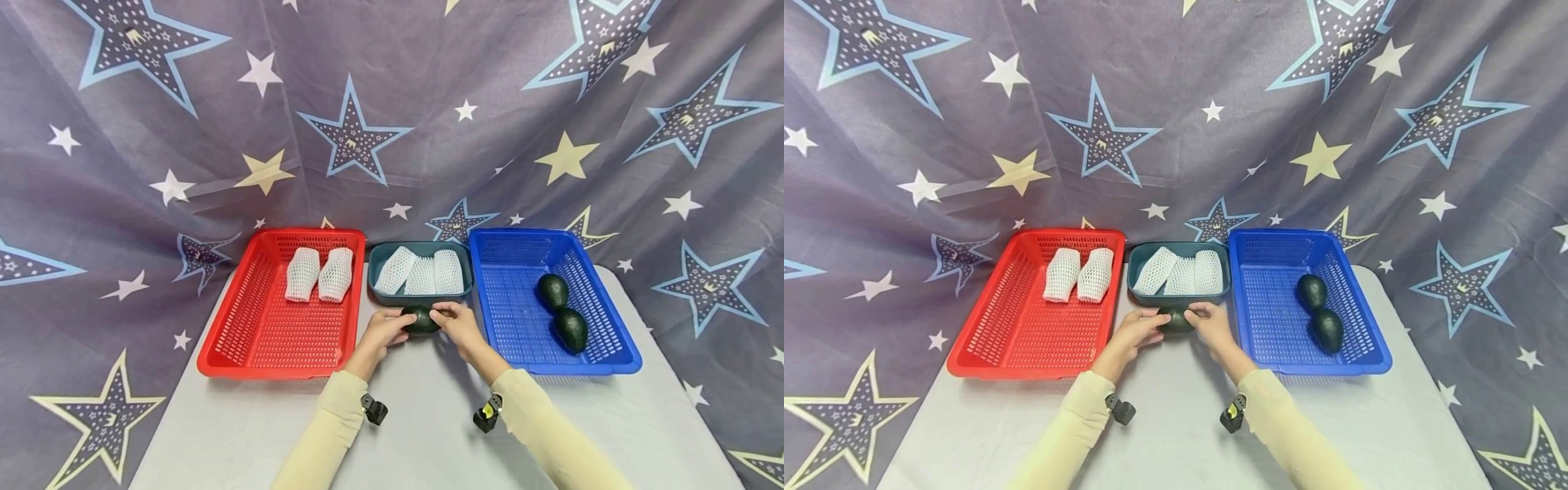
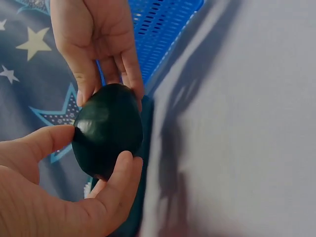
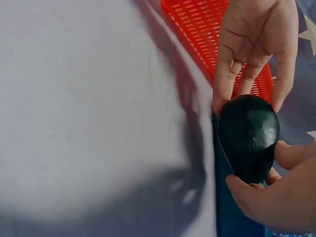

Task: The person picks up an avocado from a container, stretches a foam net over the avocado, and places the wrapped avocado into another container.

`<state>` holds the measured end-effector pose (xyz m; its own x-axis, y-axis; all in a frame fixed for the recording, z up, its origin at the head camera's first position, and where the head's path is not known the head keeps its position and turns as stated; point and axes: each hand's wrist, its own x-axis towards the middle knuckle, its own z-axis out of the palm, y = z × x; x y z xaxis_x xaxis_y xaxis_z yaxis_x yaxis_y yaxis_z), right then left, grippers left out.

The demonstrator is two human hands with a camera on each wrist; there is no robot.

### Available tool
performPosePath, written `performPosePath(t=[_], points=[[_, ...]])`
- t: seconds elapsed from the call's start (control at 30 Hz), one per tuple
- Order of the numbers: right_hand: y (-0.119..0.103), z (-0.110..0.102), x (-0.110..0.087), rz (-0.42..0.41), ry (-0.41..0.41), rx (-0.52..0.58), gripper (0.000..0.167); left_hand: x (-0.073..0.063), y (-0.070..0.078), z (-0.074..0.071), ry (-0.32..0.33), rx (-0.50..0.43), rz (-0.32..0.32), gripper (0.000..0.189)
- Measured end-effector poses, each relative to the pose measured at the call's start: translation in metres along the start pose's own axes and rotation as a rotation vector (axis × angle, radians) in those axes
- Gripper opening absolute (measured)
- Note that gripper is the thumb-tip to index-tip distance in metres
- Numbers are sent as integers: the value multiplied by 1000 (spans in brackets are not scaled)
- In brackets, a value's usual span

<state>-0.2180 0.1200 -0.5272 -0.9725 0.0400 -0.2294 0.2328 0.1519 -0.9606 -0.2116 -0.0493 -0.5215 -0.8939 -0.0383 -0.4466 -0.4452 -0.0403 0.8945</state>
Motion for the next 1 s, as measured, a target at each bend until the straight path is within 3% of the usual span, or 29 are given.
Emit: performPosePath(t=[0.43, 1.0], points=[[16, 13, 11, 13, 21, -62, 25, 14, -16, 5, 53, 7, -38, 42], [11, 10, 11, -6, 34, -127, 23, 16, -20, 8, 58, 67, -38, 43]])
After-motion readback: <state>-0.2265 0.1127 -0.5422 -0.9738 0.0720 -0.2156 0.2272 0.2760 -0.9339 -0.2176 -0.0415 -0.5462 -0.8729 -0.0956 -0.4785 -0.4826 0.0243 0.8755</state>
